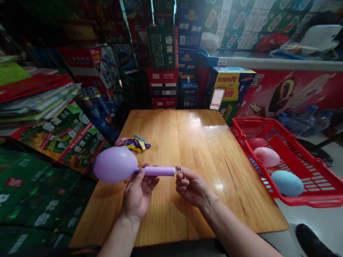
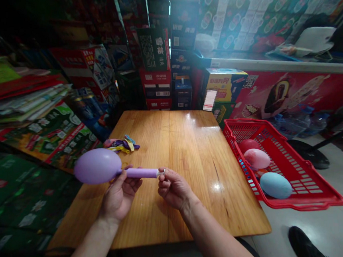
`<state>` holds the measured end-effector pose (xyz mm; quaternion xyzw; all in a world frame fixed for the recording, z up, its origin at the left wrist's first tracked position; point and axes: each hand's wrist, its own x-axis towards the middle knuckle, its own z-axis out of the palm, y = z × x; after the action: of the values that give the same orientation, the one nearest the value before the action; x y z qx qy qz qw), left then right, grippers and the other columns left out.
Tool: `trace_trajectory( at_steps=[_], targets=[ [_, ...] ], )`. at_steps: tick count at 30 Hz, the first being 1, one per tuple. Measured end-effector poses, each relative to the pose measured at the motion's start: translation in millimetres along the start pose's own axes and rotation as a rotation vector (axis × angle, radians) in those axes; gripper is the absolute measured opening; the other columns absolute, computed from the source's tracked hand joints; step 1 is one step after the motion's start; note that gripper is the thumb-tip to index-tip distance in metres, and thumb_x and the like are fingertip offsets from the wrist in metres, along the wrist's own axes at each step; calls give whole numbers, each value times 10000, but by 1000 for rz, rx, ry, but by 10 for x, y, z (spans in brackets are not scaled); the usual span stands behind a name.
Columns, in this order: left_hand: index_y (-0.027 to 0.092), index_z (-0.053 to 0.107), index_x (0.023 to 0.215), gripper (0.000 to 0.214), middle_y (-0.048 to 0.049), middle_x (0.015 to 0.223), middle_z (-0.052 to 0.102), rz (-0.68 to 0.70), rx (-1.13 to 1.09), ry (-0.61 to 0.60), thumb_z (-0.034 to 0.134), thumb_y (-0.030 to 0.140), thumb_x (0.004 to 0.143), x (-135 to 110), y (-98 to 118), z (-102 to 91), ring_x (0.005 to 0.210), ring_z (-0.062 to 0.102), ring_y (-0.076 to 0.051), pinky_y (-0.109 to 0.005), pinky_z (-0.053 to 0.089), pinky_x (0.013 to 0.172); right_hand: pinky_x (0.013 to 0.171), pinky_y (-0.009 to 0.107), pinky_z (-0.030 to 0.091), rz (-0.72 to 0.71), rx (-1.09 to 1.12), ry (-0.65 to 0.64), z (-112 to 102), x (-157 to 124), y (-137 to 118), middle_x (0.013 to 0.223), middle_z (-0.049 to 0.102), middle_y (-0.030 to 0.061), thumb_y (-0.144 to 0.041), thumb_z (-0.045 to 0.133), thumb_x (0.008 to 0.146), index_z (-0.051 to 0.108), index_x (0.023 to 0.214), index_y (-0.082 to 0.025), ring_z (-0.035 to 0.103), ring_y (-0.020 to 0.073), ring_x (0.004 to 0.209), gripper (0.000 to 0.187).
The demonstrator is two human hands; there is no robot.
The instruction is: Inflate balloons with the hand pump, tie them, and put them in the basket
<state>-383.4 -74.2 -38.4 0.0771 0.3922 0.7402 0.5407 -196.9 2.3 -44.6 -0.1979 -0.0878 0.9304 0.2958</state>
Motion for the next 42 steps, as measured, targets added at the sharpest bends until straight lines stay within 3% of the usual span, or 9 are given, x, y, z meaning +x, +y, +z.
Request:
trace_trajectory(
  at_steps=[7,11,15,21,25,30,35,39,42],
  targets=[
    [202,717,1091,221,-114,1049,768,112,-25,59,692,286,888,47,235,-24,953,732,-211,-296,609,761,465,150,373,-68,-9,17,36,-55,-198,673,650,-18,-158,778,817,679,969,-137,422,37,468,183],
    [209,695,1130,293,-119,1109,757,55,45,-43,744,303,856,-18,128,23,972,731,-239,-336,614,758,461,154,368,-40,9,17,-12,-19,-45,679,644,-25,-182,805,803,666,1005,-149,426,38,469,248],
    [197,684,1117,281,-125,1088,759,18,27,-31,743,292,860,-37,-15,29,939,731,-215,-312,600,761,473,146,381,16,45,2,-51,20,72,703,651,-20,-156,782,819,645,1037,-146,436,35,482,258],
    [175,684,1127,253,-141,1061,760,-4,-31,-12,686,283,899,50,36,-62,924,727,-208,-313,591,767,475,136,395,49,51,-3,-21,-14,-103,705,649,-11,-125,716,851,641,1028,-130,443,31,482,192],
    [172,687,1141,260,-134,1060,760,105,-24,28,662,301,917,81,153,-108,918,729,-202,-298,589,756,470,140,394,-35,17,-13,-21,-65,-217,686,641,-25,-120,685,873,645,1004,-135,437,32,476,138],
    [201,673,1184,292,-140,1136,746,29,39,-64,674,312,913,18,16,-66,945,727,-218,-330,597,764,480,143,394,22,-1,-7,-40,-42,-74,700,644,-31,-161,742,847,639,1019,-147,436,30,481,200],
    [183,684,1141,255,-149,1108,752,24,10,-36,675,295,912,-1,-92,-24,944,726,-209,-315,592,781,485,144,392,16,31,-8,-41,0,45,710,641,-33,-159,757,835,633,1035,-148,439,31,492,235],
    [170,693,1110,233,-153,1083,756,23,5,-6,678,270,900,43,33,-36,936,729,-217,-312,597,757,479,144,385,48,42,-1,-3,-20,-66,690,638,-32,-147,751,832,641,1010,-155,428,35,484,209],
    [165,701,1111,239,-141,1056,760,90,-18,36,674,267,897,76,165,-56,934,730,-219,-309,604,750,474,141,378,-12,51,-2,32,-65,-208,676,637,-33,-131,736,837,651,980,-148,419,31,474,167]
  ],
)
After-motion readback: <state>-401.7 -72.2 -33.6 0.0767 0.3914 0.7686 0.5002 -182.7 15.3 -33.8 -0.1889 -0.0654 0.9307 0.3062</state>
